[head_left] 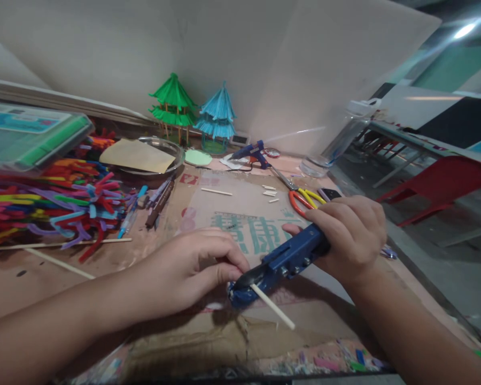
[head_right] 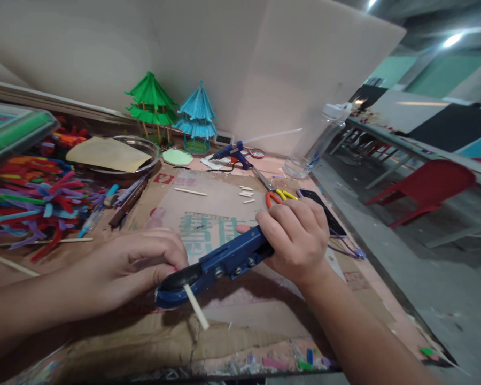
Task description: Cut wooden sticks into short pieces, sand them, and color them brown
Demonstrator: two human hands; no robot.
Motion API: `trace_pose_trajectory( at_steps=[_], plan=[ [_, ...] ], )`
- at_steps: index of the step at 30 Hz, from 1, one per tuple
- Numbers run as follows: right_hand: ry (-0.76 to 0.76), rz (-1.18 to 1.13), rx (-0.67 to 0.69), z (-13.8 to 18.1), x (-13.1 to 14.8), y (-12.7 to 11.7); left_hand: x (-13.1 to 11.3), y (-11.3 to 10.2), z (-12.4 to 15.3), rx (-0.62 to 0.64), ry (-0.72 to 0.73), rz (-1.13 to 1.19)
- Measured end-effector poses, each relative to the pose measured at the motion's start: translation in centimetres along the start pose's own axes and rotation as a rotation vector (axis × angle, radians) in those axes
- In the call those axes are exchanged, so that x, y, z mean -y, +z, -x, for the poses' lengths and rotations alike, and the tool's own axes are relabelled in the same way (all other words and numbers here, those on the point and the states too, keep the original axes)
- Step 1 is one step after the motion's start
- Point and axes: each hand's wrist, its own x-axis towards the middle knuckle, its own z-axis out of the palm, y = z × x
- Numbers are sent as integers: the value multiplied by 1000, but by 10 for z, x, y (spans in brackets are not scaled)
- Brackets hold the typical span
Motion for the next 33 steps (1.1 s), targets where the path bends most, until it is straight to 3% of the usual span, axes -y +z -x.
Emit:
trace_pose_trajectory(
  at_steps=[6, 24, 33],
  plan=[
    [-65, 26, -75, -2, -2, 1, -1, 1, 0, 21, 42, -15],
    [-134, -41, -45, -2, -5, -3, 0, 4, 3, 42, 111, -2],
    [-77, -124, 11, -1, -4, 3, -1, 5, 3, 38, 91, -36]
  ],
)
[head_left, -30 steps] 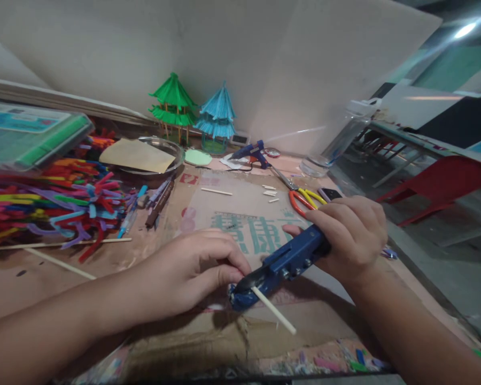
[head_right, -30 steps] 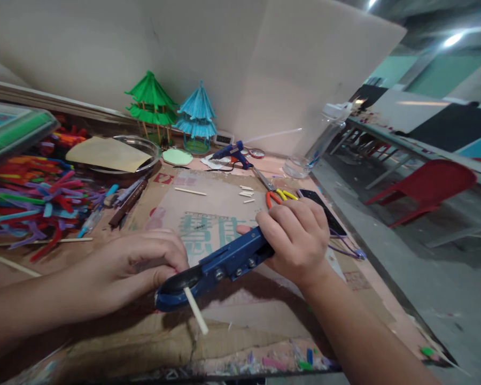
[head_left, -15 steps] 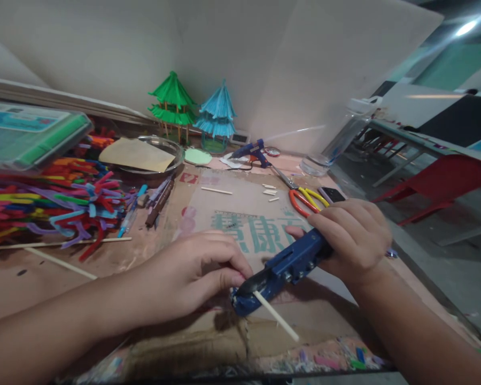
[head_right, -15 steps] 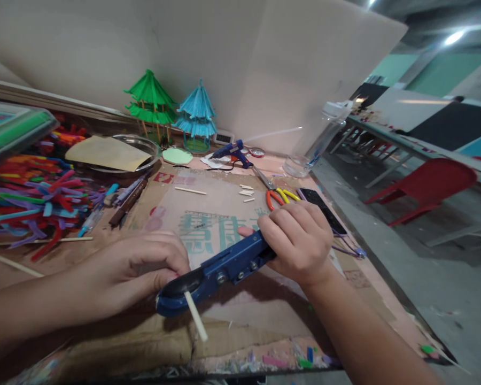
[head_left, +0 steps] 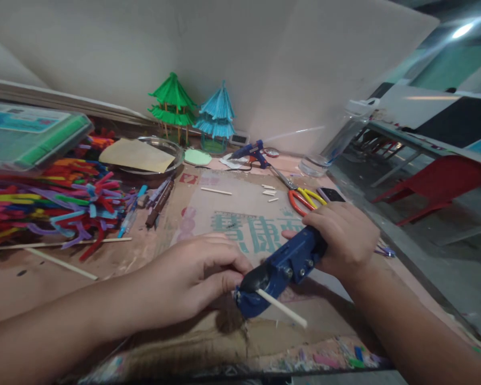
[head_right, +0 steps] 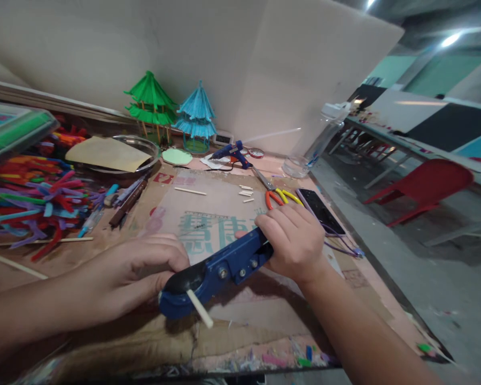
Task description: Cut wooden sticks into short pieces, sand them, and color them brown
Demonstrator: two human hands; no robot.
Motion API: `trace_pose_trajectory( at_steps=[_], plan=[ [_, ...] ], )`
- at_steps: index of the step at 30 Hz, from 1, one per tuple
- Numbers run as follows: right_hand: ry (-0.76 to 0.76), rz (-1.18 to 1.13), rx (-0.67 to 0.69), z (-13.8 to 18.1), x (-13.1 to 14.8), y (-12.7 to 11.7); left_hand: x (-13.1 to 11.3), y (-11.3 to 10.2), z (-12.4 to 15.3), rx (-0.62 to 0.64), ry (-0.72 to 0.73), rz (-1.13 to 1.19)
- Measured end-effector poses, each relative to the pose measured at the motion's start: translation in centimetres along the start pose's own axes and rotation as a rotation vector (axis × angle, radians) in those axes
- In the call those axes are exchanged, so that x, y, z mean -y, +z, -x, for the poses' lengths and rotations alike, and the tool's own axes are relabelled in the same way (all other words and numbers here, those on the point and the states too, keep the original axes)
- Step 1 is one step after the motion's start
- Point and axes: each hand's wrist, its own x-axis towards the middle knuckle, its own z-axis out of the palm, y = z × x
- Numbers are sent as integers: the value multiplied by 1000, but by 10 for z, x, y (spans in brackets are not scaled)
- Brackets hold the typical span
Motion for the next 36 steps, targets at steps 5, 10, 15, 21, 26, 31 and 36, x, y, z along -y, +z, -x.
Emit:
trace_pose_trajectory(
  at_steps=[5, 10, 15, 21, 26, 31, 36],
  plan=[
    [21, 30, -29, 0, 1, 4, 3, 0, 0, 0, -28, 6],
    [29, 80, -45, 0, 2, 2, 2, 0, -1, -7, -61, -4],
    [16, 8, 35, 2, 0, 2, -1, 0, 0, 13, -94, 24],
    [16, -66, 155, 6, -1, 7, 0, 1, 0, -12, -154, 20],
    [25, -91, 160, 8, -1, 12, 2, 3, 0, -10, -223, 73],
    [11, -71, 125, 7, 0, 13, 3, 4, -1, -25, -246, 148],
    [4, -15, 93, 9, -6, 15, 14, 3, -3, -86, -294, 158]
  ],
)
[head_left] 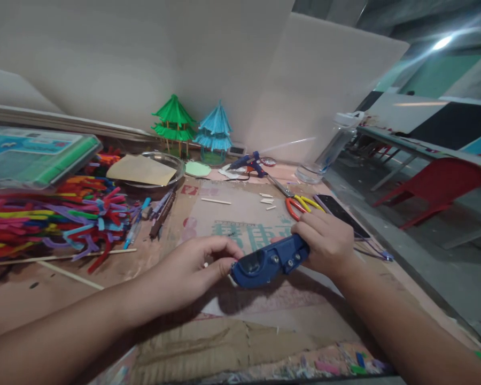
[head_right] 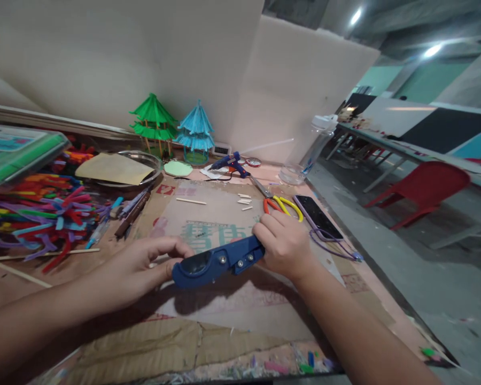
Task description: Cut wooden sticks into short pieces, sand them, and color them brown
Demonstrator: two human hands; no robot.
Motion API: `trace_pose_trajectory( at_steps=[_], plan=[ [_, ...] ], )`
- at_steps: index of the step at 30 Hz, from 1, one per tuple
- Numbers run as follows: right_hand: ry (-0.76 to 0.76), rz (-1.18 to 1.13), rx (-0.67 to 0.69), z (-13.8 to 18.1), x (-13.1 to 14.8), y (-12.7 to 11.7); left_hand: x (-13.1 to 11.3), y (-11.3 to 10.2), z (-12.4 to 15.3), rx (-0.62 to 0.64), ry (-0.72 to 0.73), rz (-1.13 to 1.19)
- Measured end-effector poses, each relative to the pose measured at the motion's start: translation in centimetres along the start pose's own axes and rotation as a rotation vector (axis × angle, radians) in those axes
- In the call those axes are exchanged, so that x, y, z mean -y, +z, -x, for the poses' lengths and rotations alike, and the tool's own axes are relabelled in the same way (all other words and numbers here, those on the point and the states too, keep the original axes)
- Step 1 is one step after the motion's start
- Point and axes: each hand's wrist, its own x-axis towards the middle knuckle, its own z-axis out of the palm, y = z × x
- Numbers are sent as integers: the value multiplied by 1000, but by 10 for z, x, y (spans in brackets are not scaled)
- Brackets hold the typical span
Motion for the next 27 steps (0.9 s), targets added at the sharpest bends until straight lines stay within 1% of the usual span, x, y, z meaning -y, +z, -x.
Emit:
trace_pose_trajectory(
  at_steps=[2, 6, 9, 11, 13, 16, 19, 22, 24, 25, 27],
  plan=[
    [26, 21, 2, 2, -5, 2, 7, -4, -4, -52, -33, -63],
    [115, 29, -18, 7, -17, 7, 22, -16, -8, -158, -94, -280],
    [235, 58, -2, 11, -24, 10, 26, -23, -13, -171, -135, -384],
    [320, 81, 15, 13, -30, 11, 24, -25, -22, -174, -140, -445],
    [400, 81, 10, 15, -35, 10, 19, -26, -40, -168, -117, -523],
    [483, 71, 0, 16, -43, 7, 9, -22, -80, -172, -40, -646],
    [477, 75, -5, 15, -49, 2, 3, -11, -124, -190, 20, -738],
    [474, 70, -15, 14, -52, -1, 3, 1, -156, -189, 67, -793],
    [494, 59, -12, 15, -54, -2, 3, 1, -165, -180, 76, -820],
    [508, 53, -7, 16, -55, -2, 2, -2, -165, -170, 74, -833],
    [541, 48, -7, 18, -56, -2, 1, -16, -158, -141, 57, -861]
  ],
)
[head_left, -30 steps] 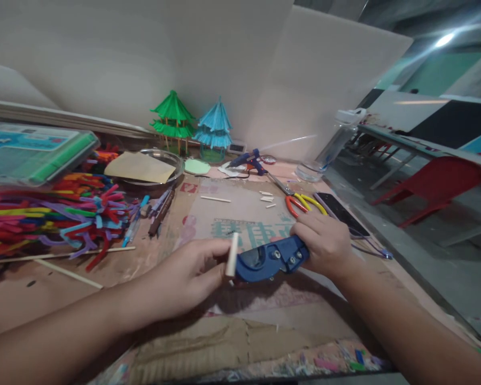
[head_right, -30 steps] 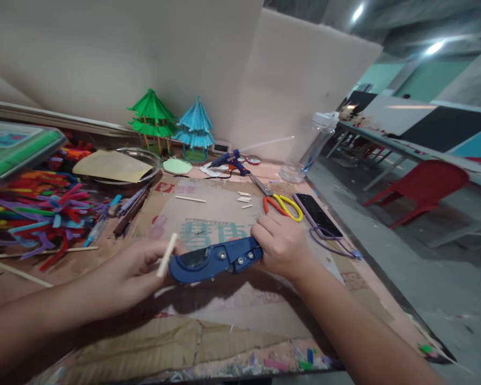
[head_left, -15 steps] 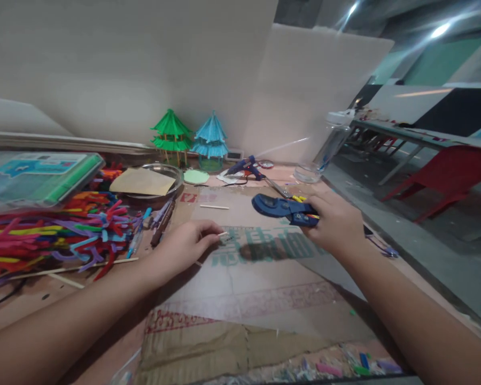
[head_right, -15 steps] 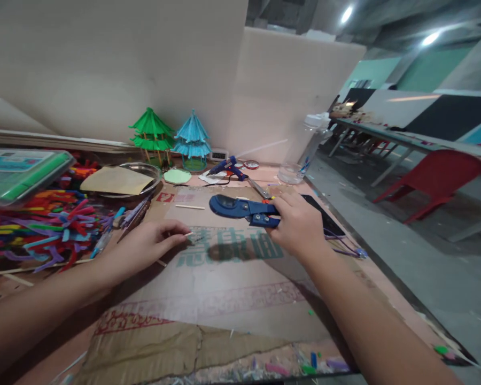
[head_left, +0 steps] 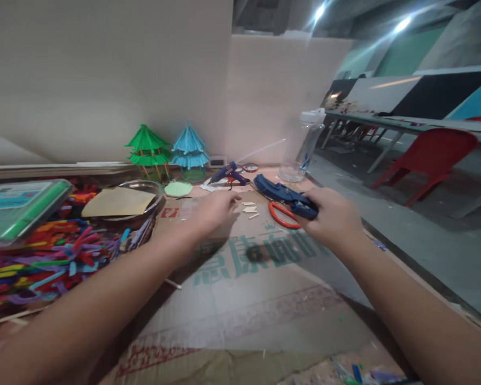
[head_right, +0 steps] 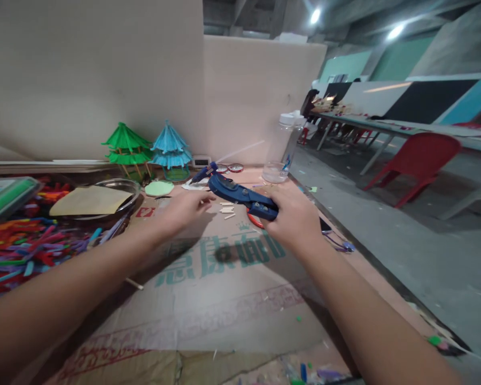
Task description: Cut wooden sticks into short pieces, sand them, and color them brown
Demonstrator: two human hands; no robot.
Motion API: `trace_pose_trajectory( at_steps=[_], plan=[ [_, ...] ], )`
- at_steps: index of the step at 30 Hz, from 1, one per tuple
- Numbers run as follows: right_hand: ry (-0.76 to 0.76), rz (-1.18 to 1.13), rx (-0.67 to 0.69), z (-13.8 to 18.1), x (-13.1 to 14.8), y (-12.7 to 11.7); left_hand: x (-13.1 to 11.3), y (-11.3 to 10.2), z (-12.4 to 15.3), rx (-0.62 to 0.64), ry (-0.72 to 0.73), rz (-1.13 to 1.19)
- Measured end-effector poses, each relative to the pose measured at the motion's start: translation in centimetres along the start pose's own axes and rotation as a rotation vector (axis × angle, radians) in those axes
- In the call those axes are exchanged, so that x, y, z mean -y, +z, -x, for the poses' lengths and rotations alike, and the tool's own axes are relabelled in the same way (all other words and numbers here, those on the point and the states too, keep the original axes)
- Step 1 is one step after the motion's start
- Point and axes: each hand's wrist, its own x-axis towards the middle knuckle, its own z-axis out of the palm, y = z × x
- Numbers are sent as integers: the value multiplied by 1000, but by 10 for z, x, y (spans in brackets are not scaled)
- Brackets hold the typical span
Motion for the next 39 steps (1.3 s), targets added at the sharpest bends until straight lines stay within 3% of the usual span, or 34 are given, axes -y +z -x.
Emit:
trace_pose_trajectory(
  at_steps=[3, 7, 10, 14, 17, 21, 23, 25, 28, 34, 39],
  plan=[
    [30, -8, 3, 2, -1, 0, 22, -27, 27, 84, 4, -34],
    [-5, -17, 20, 4, 1, 3, 48, -56, 84, 245, 30, -28],
    [-20, -28, 29, 7, 6, 8, 59, -57, 121, 433, 84, 53],
    [-9, -21, 81, 10, 12, 14, 66, -44, 144, 380, 135, 119],
    [8, 23, 131, 11, 15, 17, 53, -40, 147, 334, 113, 133],
    [16, 48, 148, 14, 14, 21, -4, -50, 149, 303, 120, 269],
    [19, 47, 154, 15, 13, 23, -31, -55, 147, 233, 158, 465],
    [33, 45, 158, 15, 13, 22, -40, -57, 138, 162, 204, 411],
    [44, 49, 184, 13, 15, 20, -12, -47, 113, 15, 160, 27],
    [-2, 72, 167, 12, 20, 17, 77, -12, 76, -61, 14, -102],
    [-27, 64, 161, 13, 20, 17, 91, -1, 73, -83, -81, -65]
  ],
)
